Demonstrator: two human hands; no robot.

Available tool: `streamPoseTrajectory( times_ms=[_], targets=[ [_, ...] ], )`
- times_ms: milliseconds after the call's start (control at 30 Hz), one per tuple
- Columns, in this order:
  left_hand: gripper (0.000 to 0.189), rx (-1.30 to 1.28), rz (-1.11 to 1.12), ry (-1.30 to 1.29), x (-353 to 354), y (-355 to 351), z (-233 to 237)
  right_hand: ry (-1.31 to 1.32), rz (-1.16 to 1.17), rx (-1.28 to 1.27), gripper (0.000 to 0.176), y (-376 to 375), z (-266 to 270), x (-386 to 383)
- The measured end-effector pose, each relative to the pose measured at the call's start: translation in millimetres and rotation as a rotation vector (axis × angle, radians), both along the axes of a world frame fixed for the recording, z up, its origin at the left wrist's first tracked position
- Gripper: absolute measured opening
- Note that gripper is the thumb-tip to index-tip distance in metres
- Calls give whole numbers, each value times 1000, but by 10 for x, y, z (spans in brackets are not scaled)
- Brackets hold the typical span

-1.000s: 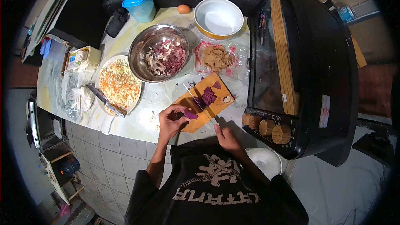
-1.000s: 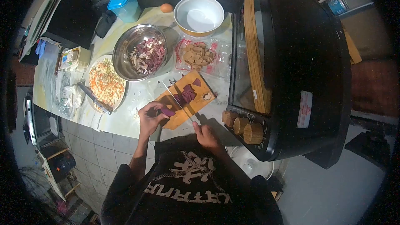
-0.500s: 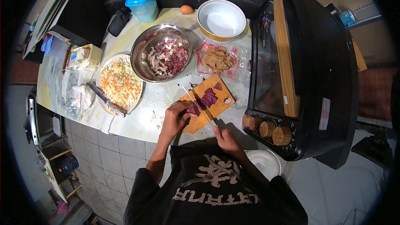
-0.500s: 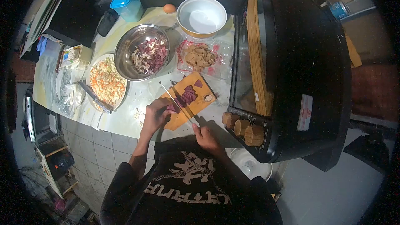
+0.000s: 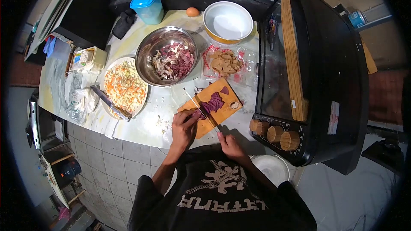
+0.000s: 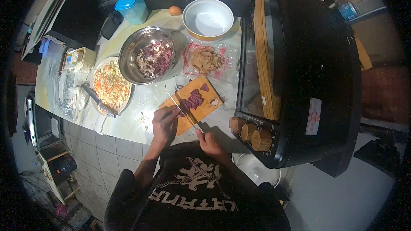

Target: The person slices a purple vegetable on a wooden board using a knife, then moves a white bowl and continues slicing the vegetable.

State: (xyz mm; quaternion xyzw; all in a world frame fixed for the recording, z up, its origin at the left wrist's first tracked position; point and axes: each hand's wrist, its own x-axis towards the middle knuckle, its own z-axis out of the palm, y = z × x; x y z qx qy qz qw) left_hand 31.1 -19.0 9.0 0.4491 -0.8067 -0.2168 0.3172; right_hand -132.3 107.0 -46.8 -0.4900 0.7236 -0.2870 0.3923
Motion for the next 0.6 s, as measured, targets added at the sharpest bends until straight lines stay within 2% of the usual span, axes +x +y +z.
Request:
streamPoseTrajectory(
  times_ms=[200,333,600],
  targets=[
    [28,-46,31,96,-56,94,-208,-23,58,80,59,-212,363,-9],
    [27,-87,23,59,-39,121,-226,-53,67,126,53,-230,375,30],
    [25,-138,48,26,-55,163,-295,-14,70,12,51,-220,326,66]
  ],
)
